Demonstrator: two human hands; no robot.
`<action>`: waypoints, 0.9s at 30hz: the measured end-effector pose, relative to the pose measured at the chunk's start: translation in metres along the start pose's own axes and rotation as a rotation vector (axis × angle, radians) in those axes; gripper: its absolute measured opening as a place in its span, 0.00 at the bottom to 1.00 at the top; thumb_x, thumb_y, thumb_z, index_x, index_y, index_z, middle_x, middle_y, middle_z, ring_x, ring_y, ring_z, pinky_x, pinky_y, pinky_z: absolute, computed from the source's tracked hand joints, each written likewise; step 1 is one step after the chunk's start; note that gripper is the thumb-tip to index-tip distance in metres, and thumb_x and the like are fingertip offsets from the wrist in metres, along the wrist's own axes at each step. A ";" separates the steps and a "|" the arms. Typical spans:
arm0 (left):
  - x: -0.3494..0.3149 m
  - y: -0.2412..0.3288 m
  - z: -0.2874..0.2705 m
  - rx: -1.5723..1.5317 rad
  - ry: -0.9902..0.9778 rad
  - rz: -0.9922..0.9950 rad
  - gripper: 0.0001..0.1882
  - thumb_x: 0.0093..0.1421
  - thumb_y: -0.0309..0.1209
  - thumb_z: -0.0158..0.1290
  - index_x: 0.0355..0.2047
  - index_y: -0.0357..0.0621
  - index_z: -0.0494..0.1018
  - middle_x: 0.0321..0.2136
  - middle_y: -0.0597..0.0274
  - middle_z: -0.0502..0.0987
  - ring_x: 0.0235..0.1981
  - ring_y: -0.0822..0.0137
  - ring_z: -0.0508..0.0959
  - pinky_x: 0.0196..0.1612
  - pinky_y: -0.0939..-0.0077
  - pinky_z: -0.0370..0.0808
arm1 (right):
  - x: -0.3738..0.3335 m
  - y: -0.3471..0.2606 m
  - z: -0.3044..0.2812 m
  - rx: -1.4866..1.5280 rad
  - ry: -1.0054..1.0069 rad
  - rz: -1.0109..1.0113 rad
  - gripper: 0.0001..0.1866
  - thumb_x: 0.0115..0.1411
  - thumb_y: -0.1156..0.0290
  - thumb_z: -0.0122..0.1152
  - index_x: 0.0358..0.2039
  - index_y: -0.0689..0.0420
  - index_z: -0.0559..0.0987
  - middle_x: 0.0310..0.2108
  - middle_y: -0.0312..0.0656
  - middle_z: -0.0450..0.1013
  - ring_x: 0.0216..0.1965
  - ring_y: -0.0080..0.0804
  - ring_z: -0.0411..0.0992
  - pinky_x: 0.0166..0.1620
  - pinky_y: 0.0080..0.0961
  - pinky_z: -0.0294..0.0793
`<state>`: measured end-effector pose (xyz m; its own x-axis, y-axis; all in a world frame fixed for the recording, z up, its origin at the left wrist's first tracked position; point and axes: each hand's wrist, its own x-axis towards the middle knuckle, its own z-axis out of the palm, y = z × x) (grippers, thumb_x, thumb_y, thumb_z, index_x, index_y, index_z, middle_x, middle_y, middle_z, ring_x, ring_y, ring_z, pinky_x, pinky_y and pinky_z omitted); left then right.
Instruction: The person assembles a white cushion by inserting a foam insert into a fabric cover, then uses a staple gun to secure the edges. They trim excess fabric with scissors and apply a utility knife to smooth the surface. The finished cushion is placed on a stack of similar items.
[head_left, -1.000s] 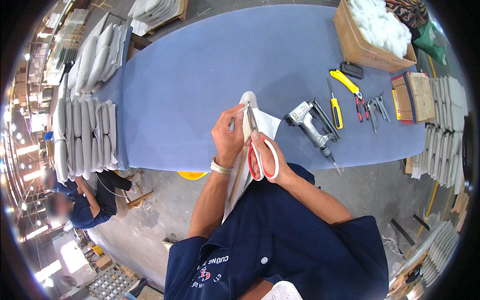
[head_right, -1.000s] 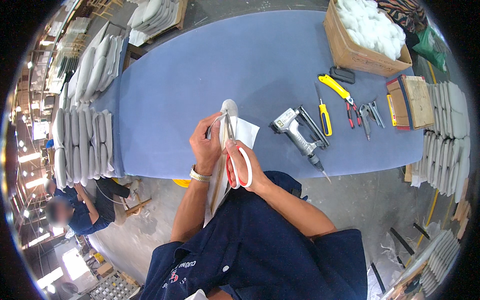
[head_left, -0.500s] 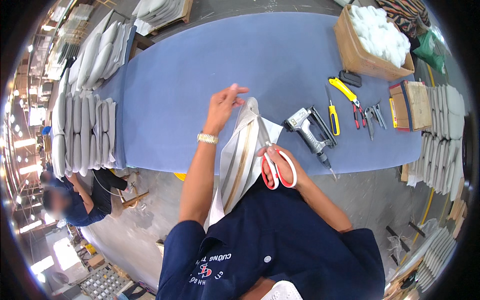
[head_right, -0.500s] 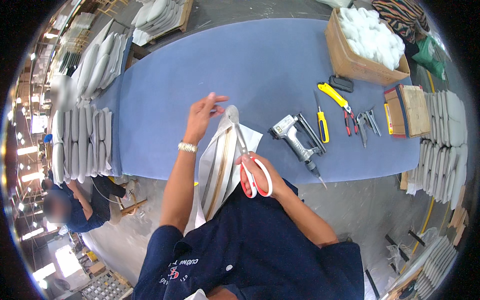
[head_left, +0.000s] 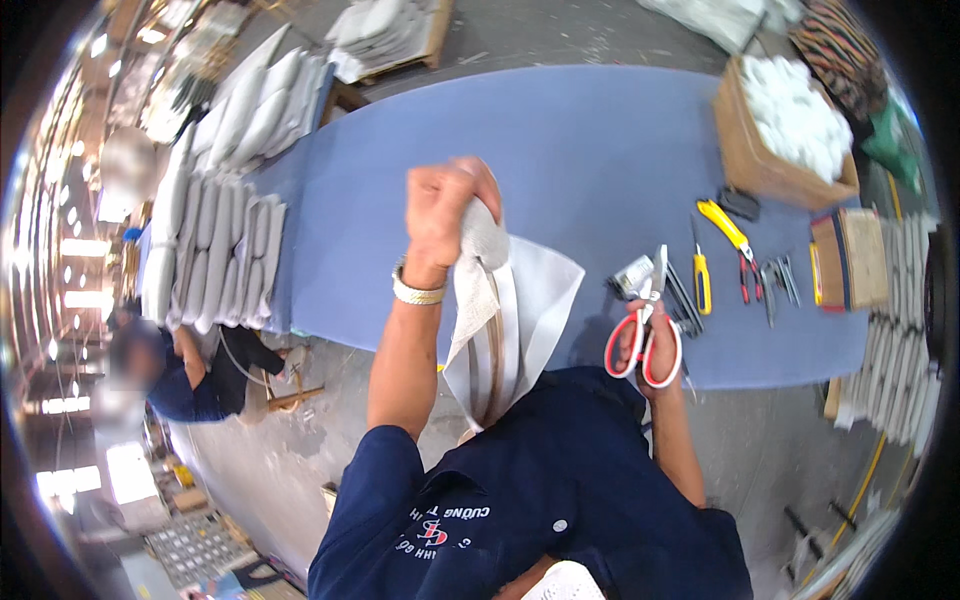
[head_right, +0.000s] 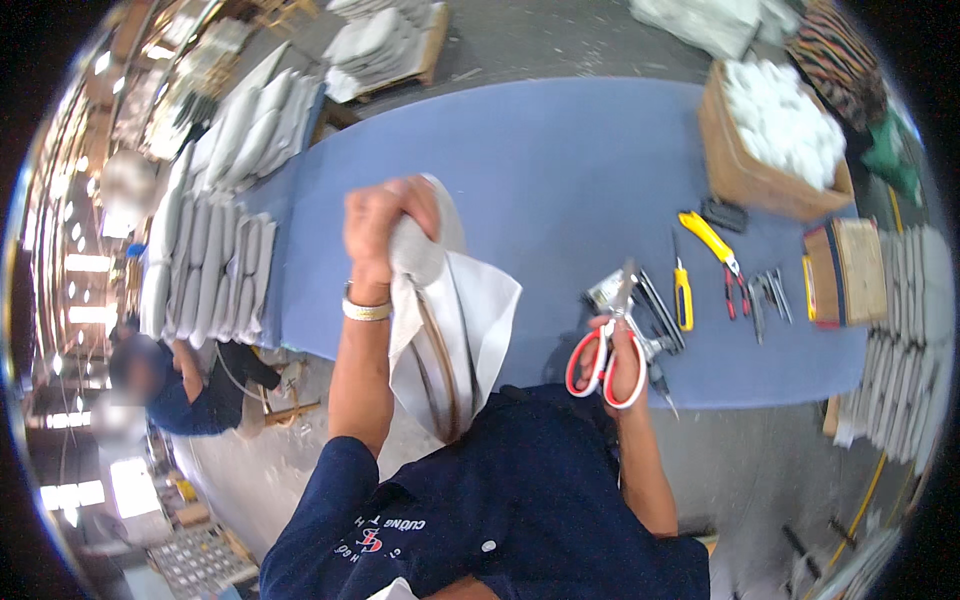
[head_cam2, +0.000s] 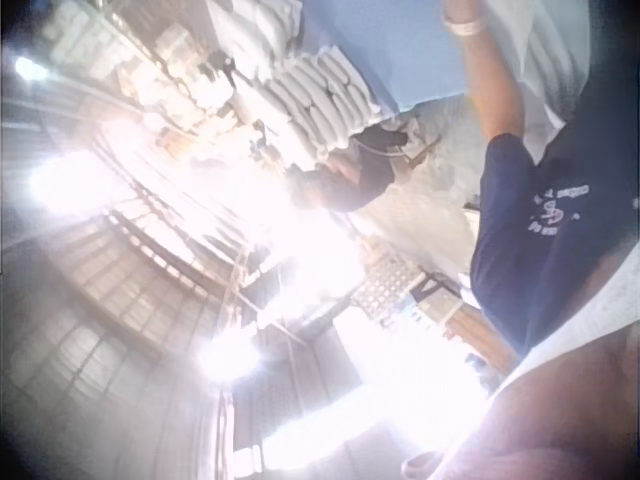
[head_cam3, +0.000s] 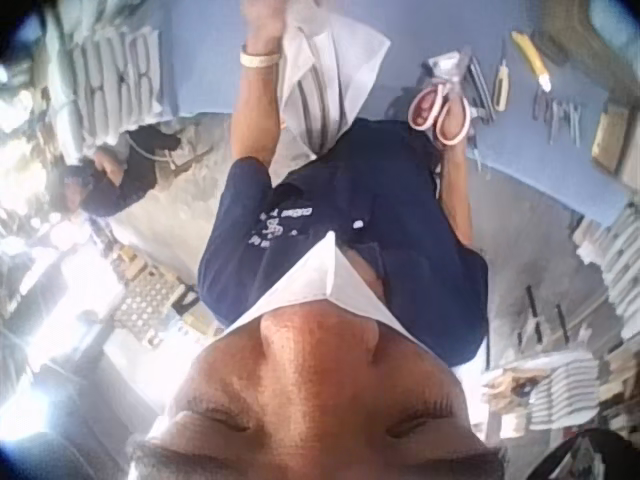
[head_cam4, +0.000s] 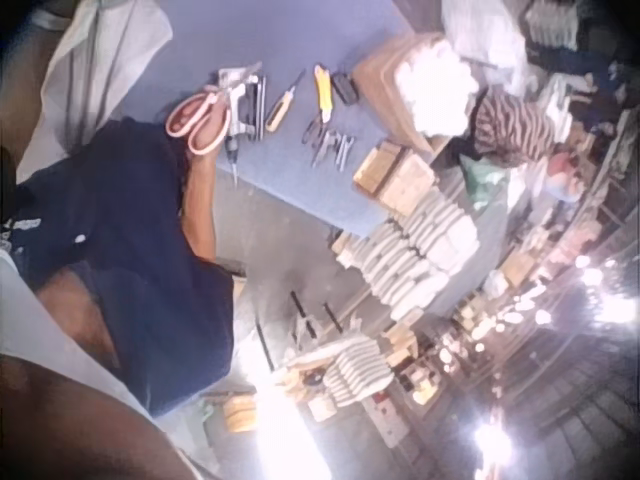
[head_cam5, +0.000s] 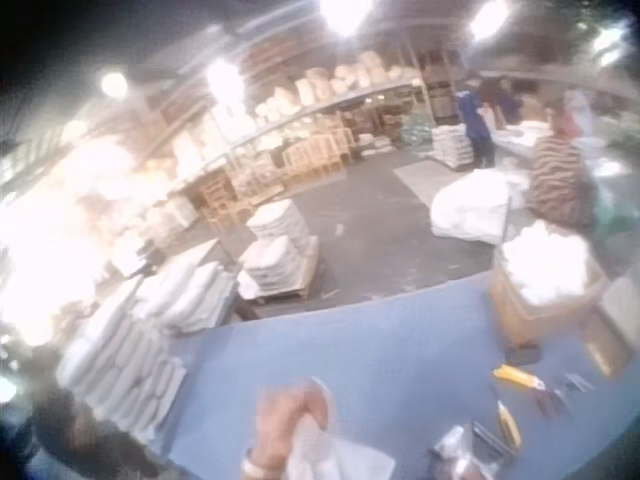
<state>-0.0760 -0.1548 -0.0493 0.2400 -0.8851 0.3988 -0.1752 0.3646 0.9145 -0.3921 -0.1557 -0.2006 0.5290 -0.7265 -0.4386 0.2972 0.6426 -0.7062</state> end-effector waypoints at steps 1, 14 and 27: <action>0.006 0.032 -0.006 0.119 0.117 0.084 0.27 0.69 0.33 0.44 0.15 0.33 0.75 0.16 0.56 0.77 0.18 0.69 0.73 0.25 0.73 0.68 | 0.003 -0.007 0.006 -0.011 -0.033 -0.032 0.25 0.77 0.48 0.40 0.50 0.59 0.72 0.19 0.41 0.70 0.15 0.27 0.68 0.17 0.24 0.71; -0.173 0.002 -0.045 0.538 1.424 -0.025 0.31 0.74 0.38 0.42 0.15 0.35 0.76 0.13 0.61 0.76 0.18 0.72 0.70 0.28 0.72 0.67 | 0.034 -0.049 0.164 -0.720 -0.441 -0.492 0.25 0.58 0.79 0.72 0.54 0.59 0.73 0.38 0.43 0.82 0.28 0.17 0.72 0.33 0.17 0.72; -0.319 -0.087 -0.033 0.042 1.707 -0.243 0.28 0.74 0.41 0.43 0.27 0.30 0.80 0.29 0.54 0.83 0.32 0.66 0.79 0.43 0.69 0.74 | 0.006 0.122 0.229 -1.070 -0.934 -0.345 0.27 0.57 0.76 0.74 0.55 0.62 0.73 0.45 0.49 0.84 0.36 0.30 0.83 0.43 0.27 0.81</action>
<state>-0.1061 0.1058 -0.2537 0.9206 0.3784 -0.0963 -0.0004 0.2475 0.9689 -0.1709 -0.0260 -0.1622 0.9917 -0.1170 0.0528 0.0135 -0.3141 -0.9493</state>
